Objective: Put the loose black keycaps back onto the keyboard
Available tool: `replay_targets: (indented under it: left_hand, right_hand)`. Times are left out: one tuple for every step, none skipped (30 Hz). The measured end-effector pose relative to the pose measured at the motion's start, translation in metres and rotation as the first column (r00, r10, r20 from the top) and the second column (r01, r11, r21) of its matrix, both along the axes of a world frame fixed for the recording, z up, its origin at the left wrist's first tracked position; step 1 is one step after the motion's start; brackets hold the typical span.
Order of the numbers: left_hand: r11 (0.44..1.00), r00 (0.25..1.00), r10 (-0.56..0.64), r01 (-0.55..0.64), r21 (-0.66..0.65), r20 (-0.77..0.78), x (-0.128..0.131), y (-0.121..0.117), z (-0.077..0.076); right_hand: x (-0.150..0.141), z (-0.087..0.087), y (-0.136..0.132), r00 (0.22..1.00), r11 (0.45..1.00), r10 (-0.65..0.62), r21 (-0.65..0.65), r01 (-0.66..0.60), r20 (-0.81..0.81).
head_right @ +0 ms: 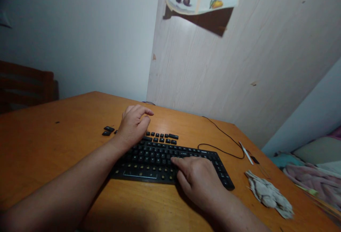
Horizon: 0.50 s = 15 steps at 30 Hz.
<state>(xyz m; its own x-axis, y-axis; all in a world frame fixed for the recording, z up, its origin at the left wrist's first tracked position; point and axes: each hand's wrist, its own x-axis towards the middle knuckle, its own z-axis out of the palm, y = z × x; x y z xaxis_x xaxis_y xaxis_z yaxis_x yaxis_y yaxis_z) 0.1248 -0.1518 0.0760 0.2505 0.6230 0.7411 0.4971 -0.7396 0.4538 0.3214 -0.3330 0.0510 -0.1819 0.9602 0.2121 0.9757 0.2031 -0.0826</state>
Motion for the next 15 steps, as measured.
replay_targets:
  left_hand:
    - [1.0, 1.0, 0.005, -0.005, -0.006, 0.009, 0.0, 0.001, 0.0]
    - [1.0, 1.0, 0.01, -0.01, -0.013, 0.018, -0.001, 0.001, 0.001]
    - [1.0, 0.999, 0.016, -0.015, -0.021, 0.029, -0.001, 0.002, 0.001]
    - [0.999, 0.999, 0.022, -0.021, -0.027, 0.041, -0.002, 0.003, 0.001]
    - [0.999, 0.998, 0.027, -0.025, -0.032, 0.054, -0.002, 0.004, 0.001]
    - [0.999, 0.997, 0.031, -0.029, -0.033, 0.066, -0.003, 0.005, 0.001]
    - [0.999, 0.996, 0.034, -0.032, -0.032, 0.077, -0.004, 0.007, 0.001]
    - [0.999, 0.995, 0.037, -0.035, -0.03, 0.088, -0.004, 0.009, 0.001]
    - [0.999, 0.994, 0.04, -0.038, -0.029, 0.098, -0.005, 0.01, 0.001]
    - [0.999, 0.994, 0.043, -0.04, -0.031, 0.104, -0.005, 0.012, 0.001]
    - [0.998, 0.993, 0.047, -0.043, -0.037, 0.11, -0.006, 0.013, 0.001]
    - [0.998, 0.992, 0.054, -0.049, -0.045, 0.117, -0.007, 0.015, 0.001]
    - [0.997, 0.99, 0.06, -0.054, -0.052, 0.126, -0.007, 0.015, 0.001]
    - [0.997, 0.989, 0.065, -0.058, -0.058, 0.135, -0.008, 0.016, 0.001]
    - [0.996, 0.987, 0.071, -0.062, -0.063, 0.146, -0.008, 0.017, 0.002]
  right_hand:
    - [0.0, -0.001, 0.0, 1.0, 1.0, 0.013, -0.018, -0.013, 0.007]
    - [-0.001, -0.002, 0.001, 1.0, 0.999, 0.022, -0.038, -0.022, 0.014]
    - [-0.001, -0.003, 0.001, 1.0, 0.999, 0.023, -0.047, -0.022, 0.017]
    - [-0.002, -0.003, 0.002, 1.0, 0.999, 0.02, -0.047, -0.019, 0.015]
    - [-0.002, -0.003, 0.002, 1.0, 0.999, 0.017, -0.042, -0.017, 0.011]
    - [-0.003, -0.003, 0.003, 1.0, 0.999, 0.018, -0.037, -0.018, 0.007]
    - [-0.004, -0.003, 0.003, 1.0, 0.999, 0.022, -0.039, -0.022, 0.006]
    - [-0.005, -0.002, 0.004, 1.0, 0.999, 0.026, -0.043, -0.026, 0.007]
    - [-0.006, -0.002, 0.004, 1.0, 0.999, 0.029, -0.046, -0.028, 0.008]
    - [-0.007, -0.002, 0.005, 1.0, 0.999, 0.029, -0.044, -0.029, 0.008]
    - [-0.009, -0.002, 0.006, 1.0, 0.999, 0.03, -0.041, -0.03, 0.005]
    - [-0.01, -0.001, 0.006, 0.999, 0.998, 0.036, -0.042, -0.036, 0.002]
    - [-0.012, -0.001, 0.007, 0.999, 0.998, 0.047, -0.047, -0.047, 0.0]
    - [-0.013, -0.001, 0.008, 0.998, 0.997, 0.06, -0.056, -0.06, 0.0]
    - [-0.014, -0.001, 0.008, 0.998, 0.995, 0.07, -0.067, -0.07, 0.002]
